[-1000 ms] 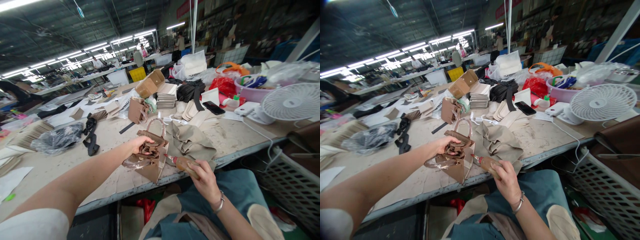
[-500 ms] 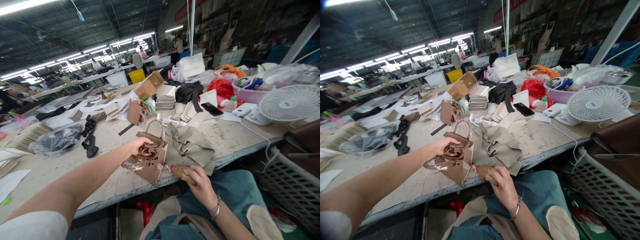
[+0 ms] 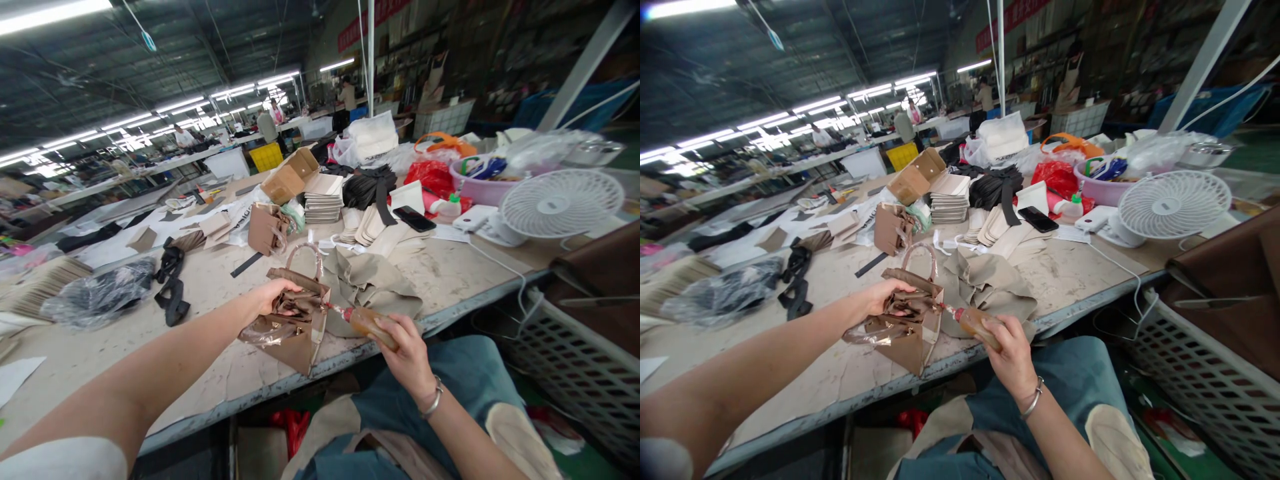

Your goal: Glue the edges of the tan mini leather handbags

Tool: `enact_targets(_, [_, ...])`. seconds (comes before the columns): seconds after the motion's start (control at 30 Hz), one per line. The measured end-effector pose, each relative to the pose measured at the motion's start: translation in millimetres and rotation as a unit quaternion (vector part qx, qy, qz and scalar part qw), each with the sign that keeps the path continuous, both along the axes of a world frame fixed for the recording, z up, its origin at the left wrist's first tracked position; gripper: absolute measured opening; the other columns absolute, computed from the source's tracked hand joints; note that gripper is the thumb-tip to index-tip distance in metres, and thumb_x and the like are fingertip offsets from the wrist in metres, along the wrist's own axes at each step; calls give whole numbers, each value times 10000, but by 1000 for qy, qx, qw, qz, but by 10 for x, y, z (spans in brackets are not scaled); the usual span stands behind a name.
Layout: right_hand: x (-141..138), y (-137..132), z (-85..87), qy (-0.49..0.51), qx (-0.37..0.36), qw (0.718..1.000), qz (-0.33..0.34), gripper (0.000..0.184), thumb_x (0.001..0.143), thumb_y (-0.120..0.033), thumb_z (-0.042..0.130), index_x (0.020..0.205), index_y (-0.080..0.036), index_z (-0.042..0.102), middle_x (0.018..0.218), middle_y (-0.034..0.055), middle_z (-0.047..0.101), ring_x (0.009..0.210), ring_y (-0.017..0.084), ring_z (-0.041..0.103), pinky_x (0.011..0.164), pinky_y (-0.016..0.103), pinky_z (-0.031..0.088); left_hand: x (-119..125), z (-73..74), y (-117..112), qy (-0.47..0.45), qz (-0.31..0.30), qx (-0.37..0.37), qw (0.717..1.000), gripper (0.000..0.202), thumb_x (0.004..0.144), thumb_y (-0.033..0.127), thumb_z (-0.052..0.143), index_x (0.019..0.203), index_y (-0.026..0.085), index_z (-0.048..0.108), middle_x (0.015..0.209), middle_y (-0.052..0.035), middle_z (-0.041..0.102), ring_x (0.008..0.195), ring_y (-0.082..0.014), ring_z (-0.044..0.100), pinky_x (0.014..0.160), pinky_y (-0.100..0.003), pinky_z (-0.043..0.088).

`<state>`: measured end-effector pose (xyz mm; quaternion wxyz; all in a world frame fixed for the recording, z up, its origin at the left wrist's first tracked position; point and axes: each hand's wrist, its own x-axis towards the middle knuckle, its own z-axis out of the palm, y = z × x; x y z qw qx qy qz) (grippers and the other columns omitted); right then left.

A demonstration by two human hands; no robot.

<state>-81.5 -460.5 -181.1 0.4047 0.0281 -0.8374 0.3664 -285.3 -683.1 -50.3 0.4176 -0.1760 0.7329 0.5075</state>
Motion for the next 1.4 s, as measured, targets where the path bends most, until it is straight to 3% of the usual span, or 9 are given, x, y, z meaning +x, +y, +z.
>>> enact_targets(0.4, [82, -135, -147, -37, 21, 998, 46, 222, 848, -214, 622, 1065, -214, 576, 1026, 103, 526, 921, 203, 560, 759, 351, 547, -16, 18, -24, 0, -1, 7, 1000, 197, 742, 207, 606, 874, 66, 645, 713, -73, 666, 575, -157, 617, 450, -231, 528])
enact_targets(0.57, [161, -66, -156, -73, -127, 986, 81, 209, 819, -284, 656, 1008, -216, 599, 968, 77, 568, 888, 199, 575, 760, 336, 523, -9, 30, -48, 8, 6, 3, 1000, 198, 735, 212, 617, 867, 66, 643, 698, -78, 663, 571, -160, 614, 455, -239, 530])
enact_targets(0.63, [226, -11, -190, -117, -274, 948, 112, 231, 798, -340, 669, 972, -214, 584, 910, 56, 595, 836, 194, 591, 737, 324, 520, -6, 31, -64, 6, 4, 8, 1000, 189, 729, 214, 619, 846, 66, 641, 708, -85, 666, 562, -165, 613, 456, -245, 529])
enact_targets(0.73, [278, 57, -218, -159, -513, 825, 175, 300, 806, -452, 616, 991, -227, 541, 885, 49, 621, 748, 190, 616, 644, 311, 525, -4, 22, -84, 6, 3, 17, 1000, 169, 715, 203, 619, 813, 65, 635, 721, -96, 669, 553, -171, 614, 472, -256, 537])
enact_targets(0.8, [249, 59, -168, -143, -598, 758, 218, 339, 818, -498, 566, 1037, -241, 538, 941, 64, 635, 764, 203, 629, 617, 314, 525, -4, 15, -93, 8, 2, 23, 1000, 167, 718, 203, 617, 809, 63, 633, 716, -98, 667, 556, -174, 617, 467, -256, 535])
enact_targets(0.87, [165, 7, -45, -131, -621, 725, 267, 381, 804, -502, 578, 1080, -241, 556, 1028, 83, 637, 839, 219, 634, 658, 326, 530, 1, 14, -98, 10, 2, 23, 1000, 176, 725, 218, 621, 811, 65, 633, 710, -94, 666, 561, -174, 620, 456, -249, 529])
enact_targets(1.07, [-271, -350, 469, -174, -593, 686, 384, 347, 654, -422, 765, 871, -188, 628, 1405, 60, 414, 1062, 244, 568, 876, 357, 475, 62, 46, -133, -8, -28, 48, 998, 277, 757, 278, 605, 939, 75, 651, 869, -127, 688, 602, -197, 634, 486, -282, 535])
enact_targets(1.23, [-481, -547, 643, -230, -599, 685, 345, 437, 546, -440, 836, 804, -164, 616, 1020, 44, 632, 783, 150, 595, 717, 260, 459, 97, 31, -185, -4, -29, 81, 996, 319, 752, 271, 613, 1002, 78, 646, 919, -132, 684, 691, -235, 655, 617, -355, 567])
enact_targets(1.4, [-497, -525, 710, -236, -593, 699, 322, 398, 616, -451, 803, 778, -170, 573, 704, -26, 584, 631, 107, 538, 589, 215, 391, 41, -42, -194, -30, -16, 97, 995, 323, 744, 282, 633, 1015, 106, 628, 928, -117, 684, 719, -261, 656, 699, -441, 566])
